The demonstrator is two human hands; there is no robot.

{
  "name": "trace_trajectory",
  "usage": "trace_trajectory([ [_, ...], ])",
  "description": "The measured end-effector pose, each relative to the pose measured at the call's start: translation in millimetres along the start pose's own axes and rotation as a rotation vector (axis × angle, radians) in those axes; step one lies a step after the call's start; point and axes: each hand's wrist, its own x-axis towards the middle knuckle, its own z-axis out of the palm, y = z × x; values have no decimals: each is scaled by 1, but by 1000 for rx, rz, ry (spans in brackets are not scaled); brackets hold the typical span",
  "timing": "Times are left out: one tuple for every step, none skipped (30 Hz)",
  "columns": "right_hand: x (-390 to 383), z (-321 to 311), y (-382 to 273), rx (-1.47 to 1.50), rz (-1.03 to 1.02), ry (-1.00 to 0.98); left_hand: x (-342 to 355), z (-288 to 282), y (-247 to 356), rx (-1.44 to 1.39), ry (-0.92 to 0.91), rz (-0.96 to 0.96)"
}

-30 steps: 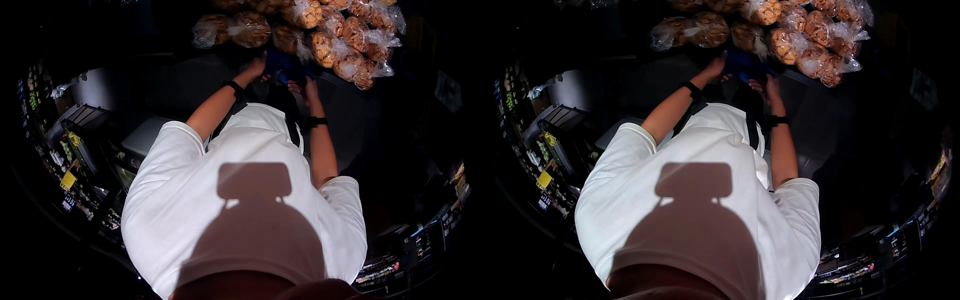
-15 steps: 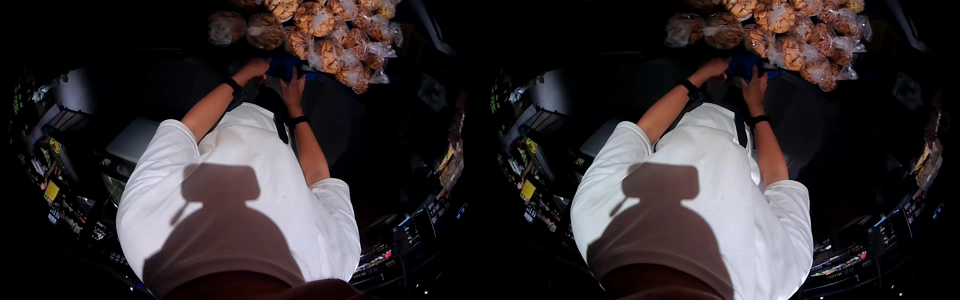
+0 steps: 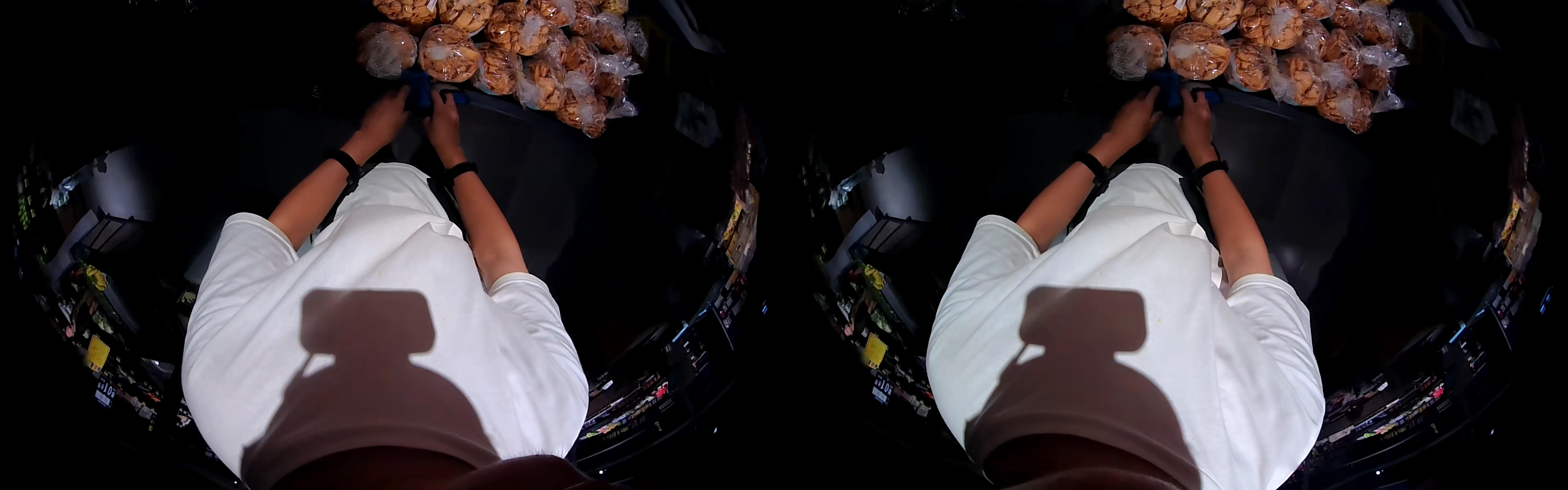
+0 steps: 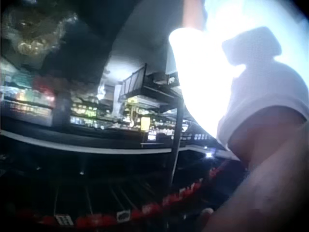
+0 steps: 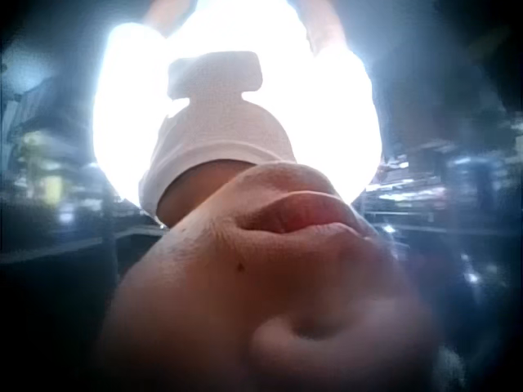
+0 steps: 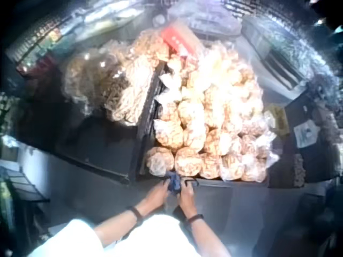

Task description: The person rearranges packaged snacks on a supermarket display shelf by hand, then walks through the store aisles holding a cloth.

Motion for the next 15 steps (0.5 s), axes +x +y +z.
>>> trace_trajectory([
  [1,-1,5,-7,10,12,6,2,6,16,-4,27],
  [5,-4,11,-21,10,15,12,4,12,32,-8,53],
  [8,-9,14,-34,6,11,17,5,18,29,-11,63],
  [8,-14,16,-7,91,-37,23,6,23,80,-60,82],
  [5,-20,19,-12,95,-32,28,8,30,133,-109,100],
  [3,-23,24,-30,112,-21,31,14,34,133,-108,109],
  [1,-26,30,-47,129,-10,33,22,40,159,-130,140],
  [0,-33,39,3,130,34,36,29,47,186,-152,170],
  [-2,-39,46,3,137,41,40,34,54,189,-156,178],
  [-6,-46,54,2,166,66,44,39,63,177,-159,218],
  [-9,-54,63,1,197,90,48,44,72,164,-162,259],
  [-11,-61,77,-3,194,108,52,51,83,103,-131,295],
  [-13,-68,91,-4,205,117,59,58,95,105,-139,306],
  [-16,-75,106,-6,205,172,66,67,109,104,-132,341],
  [-15,-86,115,-3,194,217,74,78,120,104,-117,363],
])
